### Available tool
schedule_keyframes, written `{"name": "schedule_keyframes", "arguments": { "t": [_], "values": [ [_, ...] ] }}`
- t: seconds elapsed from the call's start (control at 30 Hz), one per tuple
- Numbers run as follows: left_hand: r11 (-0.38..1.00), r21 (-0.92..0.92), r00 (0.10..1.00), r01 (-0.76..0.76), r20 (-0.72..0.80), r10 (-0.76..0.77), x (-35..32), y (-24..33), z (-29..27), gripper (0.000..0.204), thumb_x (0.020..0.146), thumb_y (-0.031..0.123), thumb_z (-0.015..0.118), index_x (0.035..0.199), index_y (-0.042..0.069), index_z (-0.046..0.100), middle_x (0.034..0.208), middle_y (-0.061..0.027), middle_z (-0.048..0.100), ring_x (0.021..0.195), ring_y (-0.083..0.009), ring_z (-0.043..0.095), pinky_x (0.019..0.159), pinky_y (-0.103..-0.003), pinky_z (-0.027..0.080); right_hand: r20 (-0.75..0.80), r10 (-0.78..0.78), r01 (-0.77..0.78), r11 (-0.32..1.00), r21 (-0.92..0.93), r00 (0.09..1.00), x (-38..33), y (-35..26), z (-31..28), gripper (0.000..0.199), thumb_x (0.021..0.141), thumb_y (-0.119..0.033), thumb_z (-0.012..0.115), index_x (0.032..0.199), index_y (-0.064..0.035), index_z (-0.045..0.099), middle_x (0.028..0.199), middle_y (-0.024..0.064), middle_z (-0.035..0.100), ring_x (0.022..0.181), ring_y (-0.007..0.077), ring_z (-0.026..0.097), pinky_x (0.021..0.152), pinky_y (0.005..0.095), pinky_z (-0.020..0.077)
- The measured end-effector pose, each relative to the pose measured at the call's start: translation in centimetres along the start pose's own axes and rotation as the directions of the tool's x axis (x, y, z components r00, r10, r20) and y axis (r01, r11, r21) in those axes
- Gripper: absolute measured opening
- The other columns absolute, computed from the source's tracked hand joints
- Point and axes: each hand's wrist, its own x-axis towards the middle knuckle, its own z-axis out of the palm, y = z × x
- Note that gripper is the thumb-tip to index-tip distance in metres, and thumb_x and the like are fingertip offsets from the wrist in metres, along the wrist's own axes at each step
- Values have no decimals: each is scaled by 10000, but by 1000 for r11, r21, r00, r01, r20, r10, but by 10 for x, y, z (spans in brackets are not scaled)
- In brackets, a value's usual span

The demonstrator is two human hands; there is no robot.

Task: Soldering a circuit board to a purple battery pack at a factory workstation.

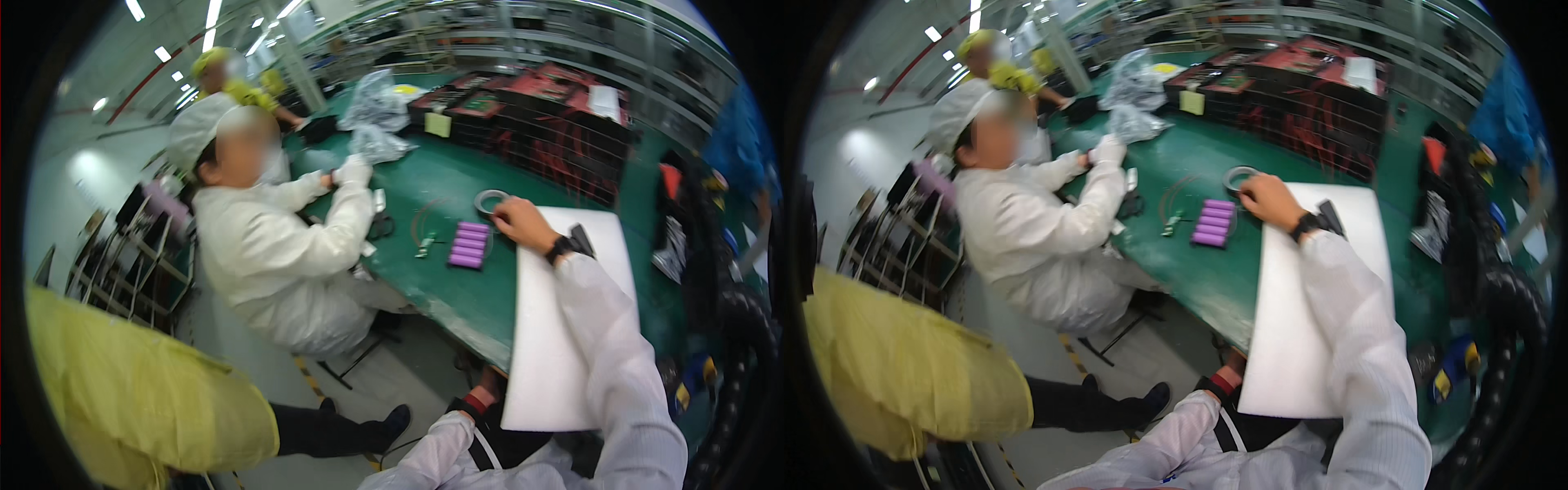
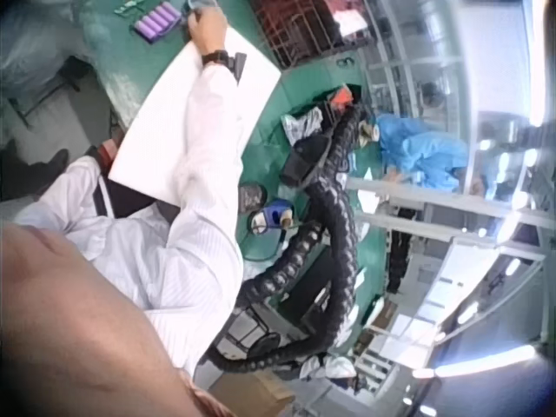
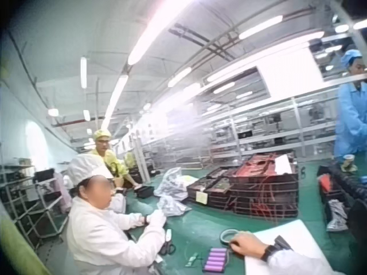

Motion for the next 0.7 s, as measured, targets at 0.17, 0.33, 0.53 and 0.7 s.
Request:
{"name": "schedule_keyframes", "arguments": {
  "t": [0.17,0.33,0.53,0.7],
  "values": [
    [999,46,999,3,52,-5,-1,-2,-28,451,1015,425,490,1269,87,648,1318,-107,666,1189,-246,640,1019,-428,483,-356,196,-154,978,144,914,22,-12,-1,208,801,-188,635,909,-65,762,843,174,720,792,393,685,718,502,534],
    [992,121,996,26,86,-36,-5,5,-21,402,1000,381,504,1216,82,662,1288,-127,673,1160,-262,647,998,-447,487,-9,465,-458,875,159,885,9,-70,-81,274,818,-299,641,945,-104,785,902,147,764,869,357,735,790,462,580],
    [961,268,980,75,157,-120,-12,7,-13,345,982,328,520,1153,75,680,1253,-150,681,1126,-281,654,974,-469,492,287,381,-301,910,-287,879,-98,-214,-144,713,847,-652,688,1216,-43,657,1072,195,668,1002,389,660,768,503,545],
    [919,394,973,27,201,-115,-29,2,-4,299,966,284,534,1101,70,694,1223,-169,688,1097,-296,660,953,-488,496,363,532,-304,795,-524,765,-216,-308,-146,1126,733,-679,779,1571,-77,328,1502,256,438,1374,484,445,1049,586,424]
  ]
}}
